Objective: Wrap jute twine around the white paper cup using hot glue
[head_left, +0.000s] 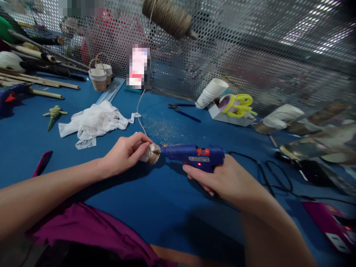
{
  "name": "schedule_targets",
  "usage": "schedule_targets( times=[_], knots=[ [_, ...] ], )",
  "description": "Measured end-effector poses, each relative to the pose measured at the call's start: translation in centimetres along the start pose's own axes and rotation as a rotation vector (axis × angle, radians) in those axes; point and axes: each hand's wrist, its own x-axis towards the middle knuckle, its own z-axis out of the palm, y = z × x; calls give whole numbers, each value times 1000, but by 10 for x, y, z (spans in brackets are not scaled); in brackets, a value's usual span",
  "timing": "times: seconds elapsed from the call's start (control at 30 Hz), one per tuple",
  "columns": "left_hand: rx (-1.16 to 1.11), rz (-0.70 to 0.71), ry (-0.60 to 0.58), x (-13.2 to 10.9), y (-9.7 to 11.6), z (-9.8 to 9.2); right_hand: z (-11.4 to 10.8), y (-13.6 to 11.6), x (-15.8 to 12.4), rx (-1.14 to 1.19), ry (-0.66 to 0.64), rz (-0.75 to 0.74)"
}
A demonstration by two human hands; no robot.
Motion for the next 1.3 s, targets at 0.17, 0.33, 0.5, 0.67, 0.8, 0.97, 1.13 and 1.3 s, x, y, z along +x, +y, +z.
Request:
schedule_targets(
  times=[0.17, 0.33, 0.5, 0.67, 0.8, 0.97, 1.13, 1.3],
  knots=[
    [-2, 13, 16, 0, -1, 1, 3, 1, 0, 42, -18, 3],
    [-13, 30, 28, 0, -1, 0, 5, 1, -1, 73, -53, -16],
    [12, 36, 40, 1, 0, 0, 4, 0, -3, 60, -54, -33],
    [-15, 14, 18, 1, -1, 1, 2, -2, 0, -22, 25, -3],
    [-4, 1, 5, 0, -3, 1, 0, -3, 4, -35, 45, 9],
    [21, 55, 13, -1, -2, 2, 0, 0, 8, -2, 44, -32],
    [40, 100, 20, -1, 0, 1, 0, -1, 12, 26, 34, -74],
    [53, 100, 17, 0, 1, 0, 2, -1, 17, 51, 28, -111]
  ],
)
